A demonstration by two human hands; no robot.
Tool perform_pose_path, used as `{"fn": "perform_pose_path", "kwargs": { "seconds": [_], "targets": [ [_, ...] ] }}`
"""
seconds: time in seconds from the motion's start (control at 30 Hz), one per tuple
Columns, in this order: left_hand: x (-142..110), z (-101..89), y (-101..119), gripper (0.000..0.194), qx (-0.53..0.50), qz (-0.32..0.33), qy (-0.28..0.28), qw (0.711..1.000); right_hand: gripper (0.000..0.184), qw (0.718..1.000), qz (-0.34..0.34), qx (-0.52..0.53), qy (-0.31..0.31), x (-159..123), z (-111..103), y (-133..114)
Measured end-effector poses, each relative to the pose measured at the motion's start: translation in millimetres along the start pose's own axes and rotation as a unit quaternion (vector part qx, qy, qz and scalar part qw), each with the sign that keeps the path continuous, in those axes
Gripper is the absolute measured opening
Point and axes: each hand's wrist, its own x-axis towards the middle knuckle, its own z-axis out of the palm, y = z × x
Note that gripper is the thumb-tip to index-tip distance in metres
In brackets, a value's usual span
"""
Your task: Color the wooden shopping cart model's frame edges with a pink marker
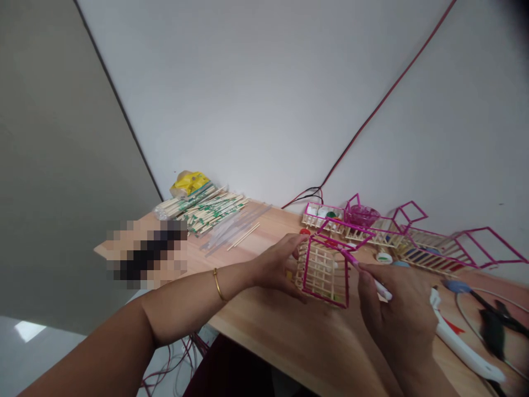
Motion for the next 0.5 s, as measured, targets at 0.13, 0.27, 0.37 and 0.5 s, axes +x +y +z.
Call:
{"fn": "perform_pose_path", "kwargs": {
  "seconds": [0.13,0.27,0.37,0.5],
  "targets": [
    [-2.9,3.5,-3.0,0.124,-0.019,0.000,-0.001,1.000,0.015,1.000,-0.023,0.014,0.002,-0.3,2.1,-3.9],
    [-5.1,6.4,-5.5,0.127,-0.027,-0.011,0.000,1.000,0.011,0.998,-0.040,0.036,0.012,-0.9,5.8,-8.3],
    [-4.7,5.9,-4.8,0.127,-0.028,-0.007,-0.006,1.000,0.010,0.997,-0.050,0.052,0.011,-0.7,6.4,-9.9],
    [-3.3,4.8,-3.7,0.127,-0.022,-0.004,-0.008,1.000,0.014,0.999,-0.037,0.034,-0.001,0.5,3.4,-7.5]
  ]
}}
